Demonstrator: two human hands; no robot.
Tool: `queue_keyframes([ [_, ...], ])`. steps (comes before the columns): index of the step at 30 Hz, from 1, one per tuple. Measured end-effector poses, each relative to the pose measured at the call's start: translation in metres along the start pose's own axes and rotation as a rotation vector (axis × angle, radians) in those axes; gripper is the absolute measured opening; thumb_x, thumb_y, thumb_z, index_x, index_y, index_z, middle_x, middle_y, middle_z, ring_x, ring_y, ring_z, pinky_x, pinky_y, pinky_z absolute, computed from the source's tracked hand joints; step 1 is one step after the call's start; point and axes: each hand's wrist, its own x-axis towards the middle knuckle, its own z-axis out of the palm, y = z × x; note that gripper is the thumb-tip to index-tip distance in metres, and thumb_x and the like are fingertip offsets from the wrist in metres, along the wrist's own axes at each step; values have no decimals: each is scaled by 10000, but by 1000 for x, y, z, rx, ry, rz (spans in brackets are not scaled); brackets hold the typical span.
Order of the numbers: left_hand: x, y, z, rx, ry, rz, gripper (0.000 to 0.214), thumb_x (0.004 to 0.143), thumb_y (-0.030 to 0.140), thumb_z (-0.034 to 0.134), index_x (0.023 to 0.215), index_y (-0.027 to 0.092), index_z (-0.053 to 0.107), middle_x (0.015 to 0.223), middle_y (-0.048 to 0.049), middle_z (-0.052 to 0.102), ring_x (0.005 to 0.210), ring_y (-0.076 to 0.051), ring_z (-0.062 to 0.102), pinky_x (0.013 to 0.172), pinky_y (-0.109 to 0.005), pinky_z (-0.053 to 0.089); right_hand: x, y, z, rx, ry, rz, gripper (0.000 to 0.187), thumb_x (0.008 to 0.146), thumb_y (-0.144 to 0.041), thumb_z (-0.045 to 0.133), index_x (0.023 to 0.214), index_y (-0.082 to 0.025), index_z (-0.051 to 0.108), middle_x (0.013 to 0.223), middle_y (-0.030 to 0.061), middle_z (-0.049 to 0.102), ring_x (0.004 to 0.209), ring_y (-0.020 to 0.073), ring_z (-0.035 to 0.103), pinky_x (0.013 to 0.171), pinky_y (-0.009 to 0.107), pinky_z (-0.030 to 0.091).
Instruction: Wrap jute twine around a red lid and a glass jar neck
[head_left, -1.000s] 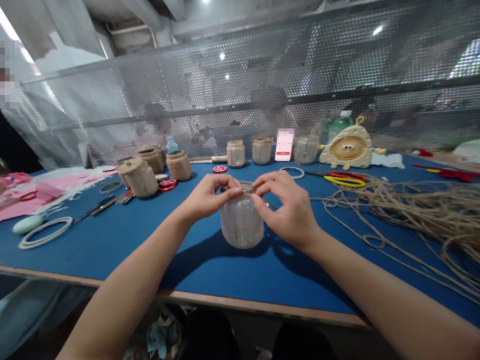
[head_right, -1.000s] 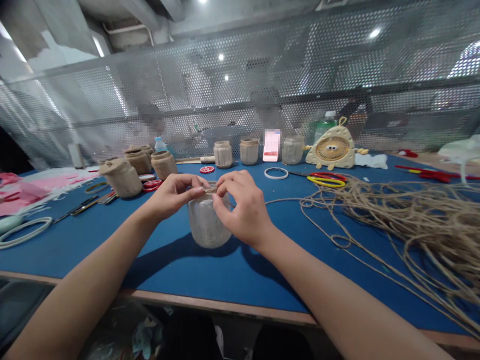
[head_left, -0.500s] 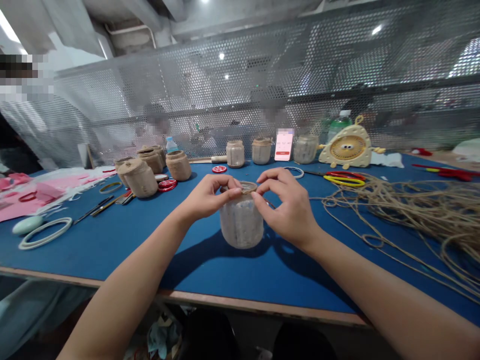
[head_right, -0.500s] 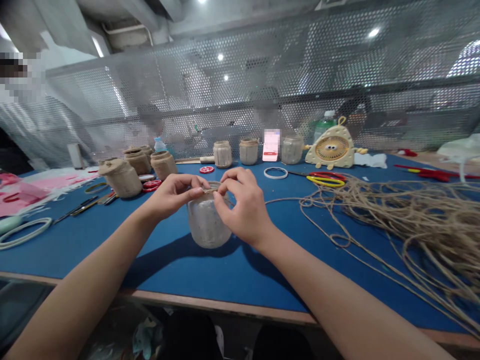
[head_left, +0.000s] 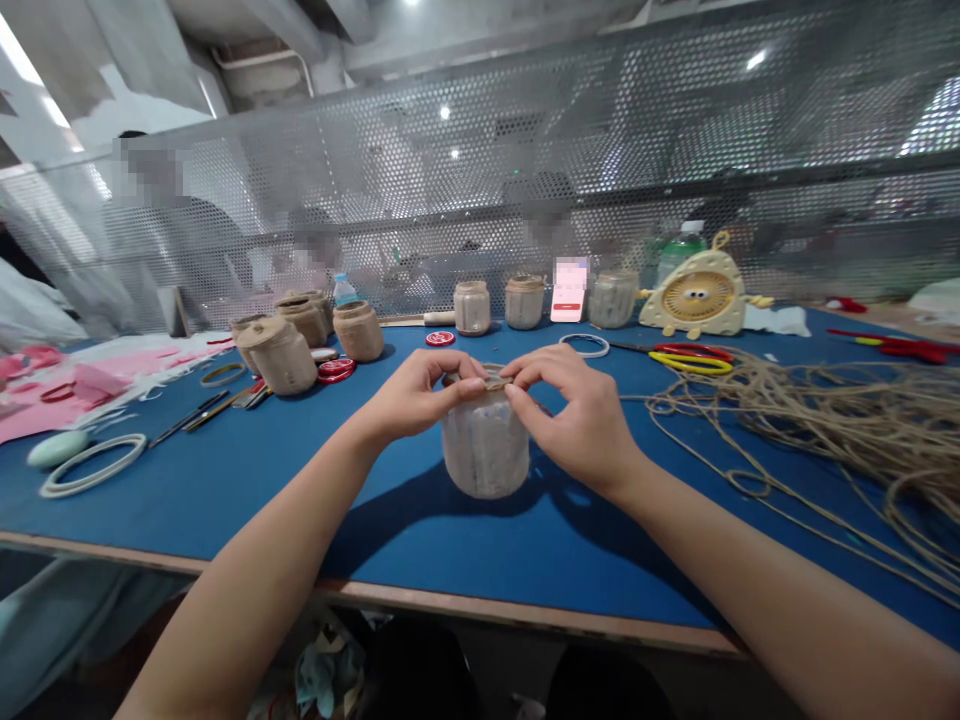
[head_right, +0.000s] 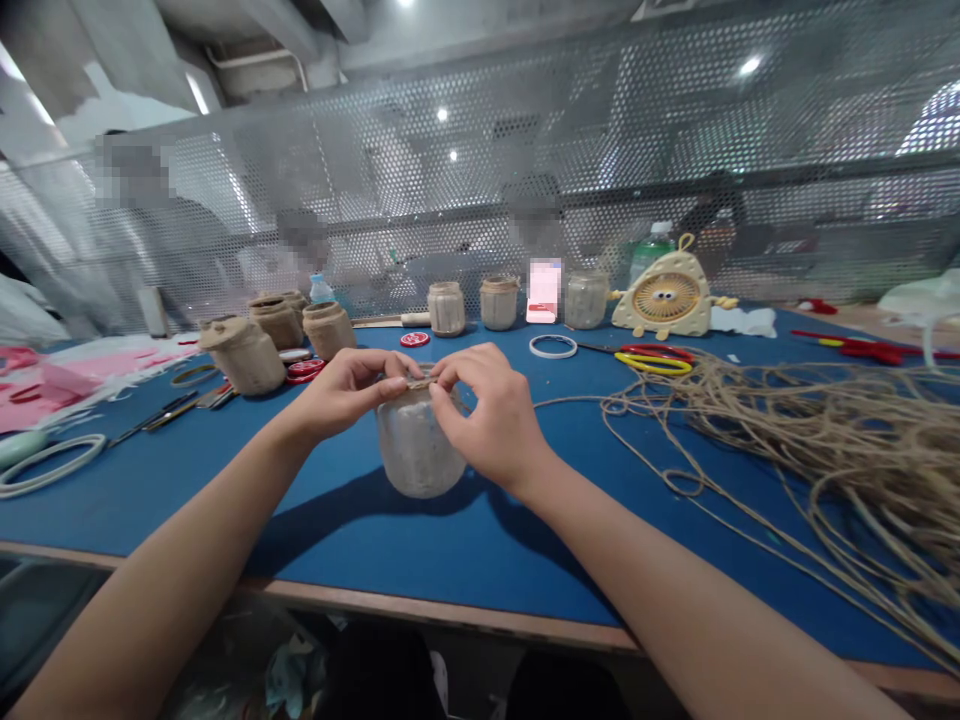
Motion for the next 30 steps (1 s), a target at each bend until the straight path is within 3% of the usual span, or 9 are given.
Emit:
queue_keyframes([
  [7, 1, -3, -1, 159, 93, 48, 368, 830, 394, 378, 628, 125, 527, 627, -17, 531, 594, -101, 460, 567, -224, 360, 0, 1, 1, 7, -2, 12, 144, 712, -99, 547, 619, -199, 501, 740, 14, 650, 751, 162, 575, 768, 350, 419],
  [11, 0, 4, -1, 372, 147, 141, 369, 840, 358, 376, 604, 131, 548, 658, -39, 592, 666, -128, 519, 679, -261, 387, 0, -1, 1, -1, -1, 5, 131, 713, -110, 553, 626, -199, 512, 737, 13, 649, 745, 161, 571, 770, 348, 419],
  [15, -3, 14, 3, 493, 137, 138, 242, 792, 357, 493, 727, 149, 598, 754, -29, 646, 721, -134, 559, 810, -305, 356, -1, -4, 1, -1, -3, 0, 127, 723, -130, 555, 623, -199, 519, 736, 25, 651, 749, 164, 571, 770, 345, 420],
  [20, -6, 18, 7, 542, 148, 165, 175, 745, 335, 574, 710, 169, 615, 741, -10, 658, 783, -147, 583, 913, -355, 286, 0, -7, 0, 12, 2, -12, 140, 717, -127, 560, 603, -200, 520, 737, 39, 660, 750, 172, 581, 736, 337, 440],
  [30, -2, 10, 3, 504, 158, 177, 212, 776, 295, 523, 646, 148, 602, 745, -44, 660, 735, -151, 589, 832, -352, 362, -2, -6, 0, 51, 36, 64, 128, 705, -156, 603, 612, -202, 528, 785, 45, 671, 782, 164, 605, 772, 338, 460],
])
